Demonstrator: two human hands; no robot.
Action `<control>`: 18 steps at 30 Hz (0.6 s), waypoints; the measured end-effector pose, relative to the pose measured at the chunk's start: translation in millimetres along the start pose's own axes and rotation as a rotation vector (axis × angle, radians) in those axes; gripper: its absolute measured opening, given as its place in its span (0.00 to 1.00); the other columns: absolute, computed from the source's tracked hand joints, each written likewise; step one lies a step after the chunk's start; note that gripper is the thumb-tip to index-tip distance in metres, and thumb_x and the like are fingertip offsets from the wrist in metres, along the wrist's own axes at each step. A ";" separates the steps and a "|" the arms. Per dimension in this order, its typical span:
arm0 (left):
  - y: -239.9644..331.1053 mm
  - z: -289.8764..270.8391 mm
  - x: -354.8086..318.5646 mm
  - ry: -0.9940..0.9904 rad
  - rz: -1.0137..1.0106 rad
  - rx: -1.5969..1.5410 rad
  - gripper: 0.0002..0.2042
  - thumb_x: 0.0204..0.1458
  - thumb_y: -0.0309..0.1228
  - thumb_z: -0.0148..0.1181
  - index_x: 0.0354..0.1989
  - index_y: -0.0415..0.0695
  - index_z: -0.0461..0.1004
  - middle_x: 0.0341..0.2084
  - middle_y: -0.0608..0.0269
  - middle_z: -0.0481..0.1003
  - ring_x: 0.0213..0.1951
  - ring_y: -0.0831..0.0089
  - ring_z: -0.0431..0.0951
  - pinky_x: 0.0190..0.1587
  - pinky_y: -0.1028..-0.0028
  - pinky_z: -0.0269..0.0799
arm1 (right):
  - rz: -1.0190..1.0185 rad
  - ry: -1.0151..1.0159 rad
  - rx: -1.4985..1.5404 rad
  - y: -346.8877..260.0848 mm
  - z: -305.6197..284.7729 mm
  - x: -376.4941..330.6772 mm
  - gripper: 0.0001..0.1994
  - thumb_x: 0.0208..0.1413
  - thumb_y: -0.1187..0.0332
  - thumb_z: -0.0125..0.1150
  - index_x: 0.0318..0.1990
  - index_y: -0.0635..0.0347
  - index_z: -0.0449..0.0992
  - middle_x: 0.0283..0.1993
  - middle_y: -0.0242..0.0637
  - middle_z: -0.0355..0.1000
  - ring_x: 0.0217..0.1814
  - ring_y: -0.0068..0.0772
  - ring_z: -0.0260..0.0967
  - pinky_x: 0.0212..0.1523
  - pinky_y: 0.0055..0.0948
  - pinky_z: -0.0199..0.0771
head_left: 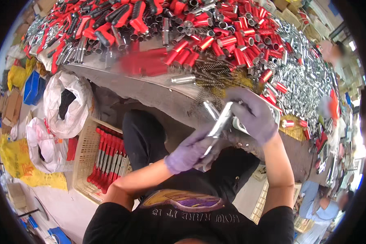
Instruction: Manually assembling metal and red plastic handle components for a tool or pump system.
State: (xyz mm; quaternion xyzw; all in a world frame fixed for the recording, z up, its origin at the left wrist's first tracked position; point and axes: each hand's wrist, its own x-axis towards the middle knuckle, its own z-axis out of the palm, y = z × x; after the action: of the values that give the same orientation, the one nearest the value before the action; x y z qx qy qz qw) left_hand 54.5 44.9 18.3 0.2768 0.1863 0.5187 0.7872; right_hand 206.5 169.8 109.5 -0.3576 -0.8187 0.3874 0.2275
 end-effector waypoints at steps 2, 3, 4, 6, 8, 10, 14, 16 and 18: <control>-13.5 -19.2 -21.5 0.193 0.040 -0.061 0.25 0.56 0.42 0.54 0.59 0.49 0.57 0.25 0.64 0.67 0.17 0.80 0.62 0.20 0.82 0.60 | -0.279 -0.045 -0.340 8.8 11.9 44.1 0.11 0.55 0.66 0.53 0.44 0.58 0.74 0.42 0.37 0.72 0.42 0.35 0.71 0.45 0.32 0.70; -19.2 -25.3 -31.8 0.385 0.071 -0.121 0.23 0.55 0.42 0.54 0.58 0.50 0.59 0.25 0.63 0.67 0.17 0.79 0.63 0.20 0.83 0.60 | -0.361 -0.049 -0.452 12.5 24.7 64.3 0.11 0.54 0.67 0.53 0.44 0.58 0.74 0.43 0.40 0.72 0.44 0.38 0.70 0.47 0.34 0.69; -21.4 -29.5 -40.3 0.403 0.082 -0.122 0.23 0.55 0.42 0.54 0.58 0.50 0.59 0.25 0.63 0.67 0.17 0.79 0.63 0.20 0.83 0.60 | -0.449 -0.053 -0.559 14.6 41.0 85.4 0.12 0.52 0.69 0.54 0.44 0.57 0.74 0.45 0.43 0.71 0.46 0.40 0.69 0.49 0.35 0.69; -21.9 -36.7 -50.6 0.526 0.094 -0.154 0.22 0.53 0.39 0.55 0.55 0.49 0.60 0.24 0.62 0.67 0.17 0.79 0.63 0.18 0.83 0.59 | -0.575 -0.142 -0.769 13.7 63.3 123.3 0.12 0.51 0.69 0.53 0.44 0.54 0.75 0.43 0.41 0.71 0.47 0.40 0.69 0.49 0.36 0.70; -21.3 -46.8 -59.0 0.524 0.093 -0.124 0.21 0.52 0.39 0.56 0.53 0.49 0.61 0.24 0.61 0.68 0.17 0.79 0.64 0.17 0.83 0.59 | -0.580 -0.209 -0.877 18.1 84.7 154.6 0.12 0.50 0.69 0.54 0.43 0.54 0.75 0.43 0.41 0.70 0.47 0.41 0.68 0.48 0.37 0.70; -18.4 -55.2 -67.5 0.479 0.133 -0.072 0.20 0.52 0.39 0.56 0.52 0.50 0.62 0.25 0.61 0.69 0.16 0.79 0.64 0.16 0.83 0.58 | -0.584 -0.279 -0.987 15.9 92.9 173.3 0.13 0.48 0.68 0.54 0.43 0.54 0.75 0.42 0.41 0.70 0.47 0.42 0.68 0.48 0.37 0.70; 3.6 -59.0 -80.1 0.484 0.123 0.039 0.19 0.54 0.41 0.55 0.51 0.49 0.63 0.24 0.62 0.71 0.14 0.80 0.65 0.13 0.83 0.55 | -0.528 -0.309 -1.049 18.5 81.4 188.5 0.10 0.48 0.67 0.54 0.37 0.58 0.74 0.41 0.42 0.70 0.47 0.43 0.68 0.48 0.39 0.68; 12.6 -62.0 -81.5 0.587 0.060 0.183 0.19 0.55 0.43 0.54 0.50 0.47 0.63 0.22 0.64 0.72 0.13 0.81 0.65 0.12 0.84 0.54 | -0.449 -0.338 -0.928 2.7 64.5 191.3 0.10 0.48 0.65 0.55 0.36 0.58 0.73 0.38 0.43 0.71 0.44 0.43 0.69 0.47 0.38 0.69; 17.0 -67.6 -79.8 0.578 0.064 0.182 0.18 0.56 0.44 0.53 0.49 0.47 0.64 0.22 0.65 0.72 0.14 0.82 0.66 0.12 0.85 0.55 | -0.226 -0.301 -0.727 0.5 39.6 197.2 0.10 0.48 0.63 0.58 0.33 0.59 0.72 0.32 0.41 0.72 0.34 0.38 0.71 0.39 0.33 0.73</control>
State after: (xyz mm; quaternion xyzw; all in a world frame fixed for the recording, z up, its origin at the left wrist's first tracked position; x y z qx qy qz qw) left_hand -28.2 -6.8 -23.1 0.1930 0.4394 0.5817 0.6568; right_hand 54.6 301.6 104.4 -0.2616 -0.9607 0.0932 0.0049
